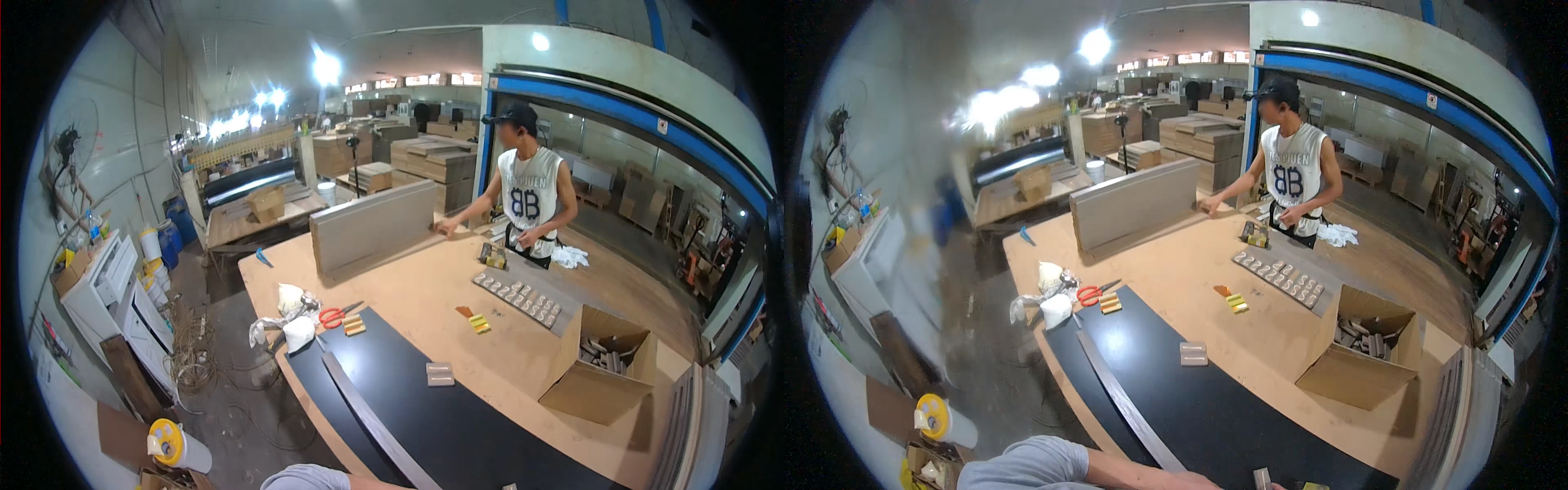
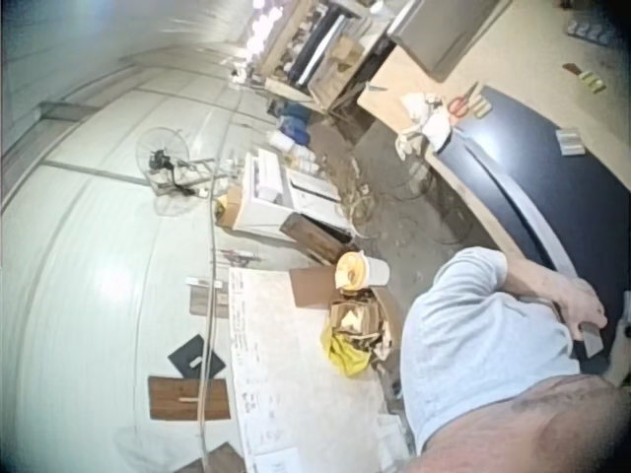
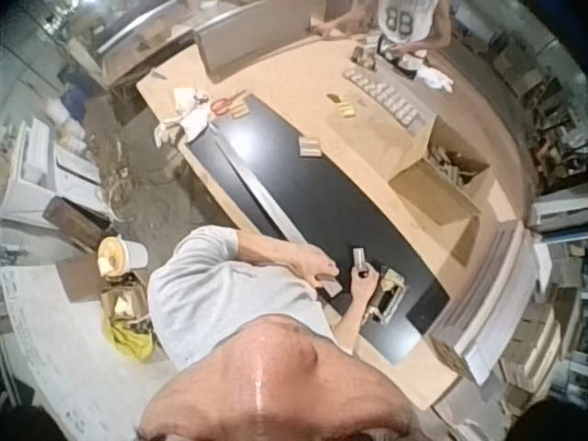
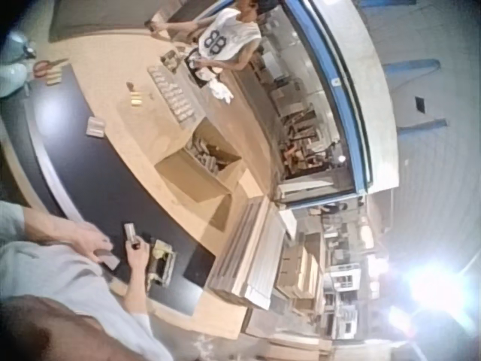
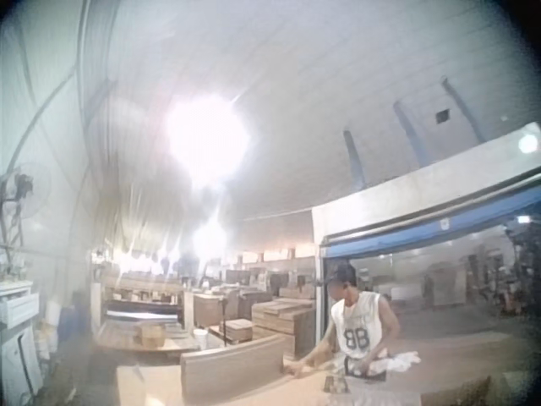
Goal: Using a pneumatic nail gun to attach small wooden blocks to a long wooden strip on a work table in a factory setting.
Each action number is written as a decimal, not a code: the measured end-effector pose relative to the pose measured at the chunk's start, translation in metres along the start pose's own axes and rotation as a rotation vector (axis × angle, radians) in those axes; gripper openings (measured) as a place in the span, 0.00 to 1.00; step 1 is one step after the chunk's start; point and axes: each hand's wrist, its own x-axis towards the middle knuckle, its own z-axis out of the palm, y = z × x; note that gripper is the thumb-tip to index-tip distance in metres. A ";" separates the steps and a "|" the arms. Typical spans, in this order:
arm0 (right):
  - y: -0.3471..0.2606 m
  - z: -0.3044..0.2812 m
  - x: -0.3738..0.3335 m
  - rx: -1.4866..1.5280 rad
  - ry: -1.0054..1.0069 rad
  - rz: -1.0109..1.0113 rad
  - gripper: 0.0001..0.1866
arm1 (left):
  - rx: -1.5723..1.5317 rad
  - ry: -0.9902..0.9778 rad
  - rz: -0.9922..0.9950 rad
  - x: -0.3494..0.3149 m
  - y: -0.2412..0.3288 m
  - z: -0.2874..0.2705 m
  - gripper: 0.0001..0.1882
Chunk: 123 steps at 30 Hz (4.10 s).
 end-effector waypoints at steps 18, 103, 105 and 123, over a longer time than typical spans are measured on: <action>-0.031 -0.007 -0.032 -0.144 -0.067 -0.125 0.28 | 0.236 0.288 -0.067 0.002 -0.042 -0.033 0.25; -0.034 0.006 -0.086 -0.065 0.033 -0.006 0.24 | 0.391 0.132 -0.074 0.062 -0.056 0.056 0.27; -0.041 0.017 -0.098 -0.025 0.095 0.060 0.23 | 0.383 0.140 -0.092 0.061 -0.060 0.057 0.26; -0.066 0.054 -0.119 -0.007 0.423 0.285 0.10 | 0.358 0.149 -0.047 0.065 -0.057 0.055 0.27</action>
